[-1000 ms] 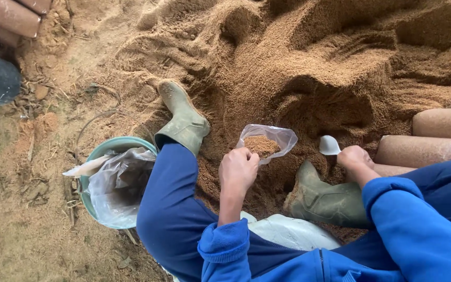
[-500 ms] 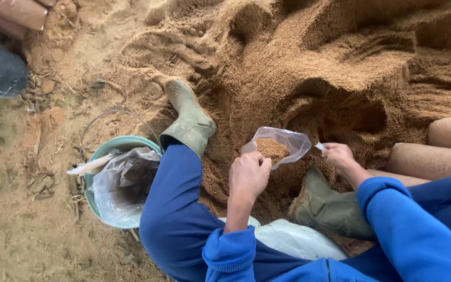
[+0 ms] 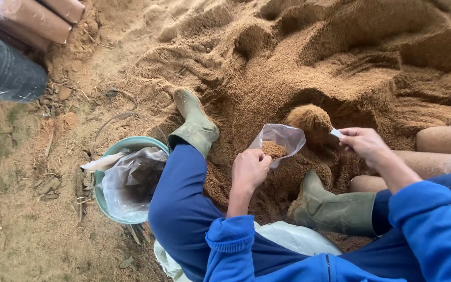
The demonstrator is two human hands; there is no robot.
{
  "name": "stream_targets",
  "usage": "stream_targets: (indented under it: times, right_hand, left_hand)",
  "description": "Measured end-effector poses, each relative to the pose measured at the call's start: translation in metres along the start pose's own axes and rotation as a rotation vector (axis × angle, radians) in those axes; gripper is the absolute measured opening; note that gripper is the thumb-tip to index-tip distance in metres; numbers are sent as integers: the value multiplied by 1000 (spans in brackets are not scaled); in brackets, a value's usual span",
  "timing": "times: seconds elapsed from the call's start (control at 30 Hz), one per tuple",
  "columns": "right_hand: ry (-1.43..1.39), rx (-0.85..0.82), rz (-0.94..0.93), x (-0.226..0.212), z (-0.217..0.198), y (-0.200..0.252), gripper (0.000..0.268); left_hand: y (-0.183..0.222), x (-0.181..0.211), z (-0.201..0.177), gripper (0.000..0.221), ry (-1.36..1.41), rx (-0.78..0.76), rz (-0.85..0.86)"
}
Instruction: Scooping granular substrate from a pile into plastic bags using a hand scoop
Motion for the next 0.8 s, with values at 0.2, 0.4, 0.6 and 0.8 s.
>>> stream_targets:
  times: [0.2, 0.4, 0.6, 0.8]
  right_hand:
    - [191, -68, 0, -103, 19, 68, 29]
    - [765, -64, 13, -135, 69, 102, 30]
    - [1826, 9, -528, -127, 135, 100, 20]
    - [1666, -403, -186, -204, 170, 118, 25]
  left_hand:
    - [-5, -3, 6, 30, -174, 17, 33]
    - [-5, -4, 3, 31, -208, 21, 31]
    - [-2, -4, -4, 23, -25, 13, -51]
    - [14, -2, 8, 29, -21, 10, -54]
Point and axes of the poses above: each hand's wrist, its own y-axis away from the middle knuckle, its own z-axis out of the palm, x = y × z, the point moved 1 cm from there along -y, towards the middle knuckle, and after that the axes turned 12 degrees about -x, right-handed, at the moved point
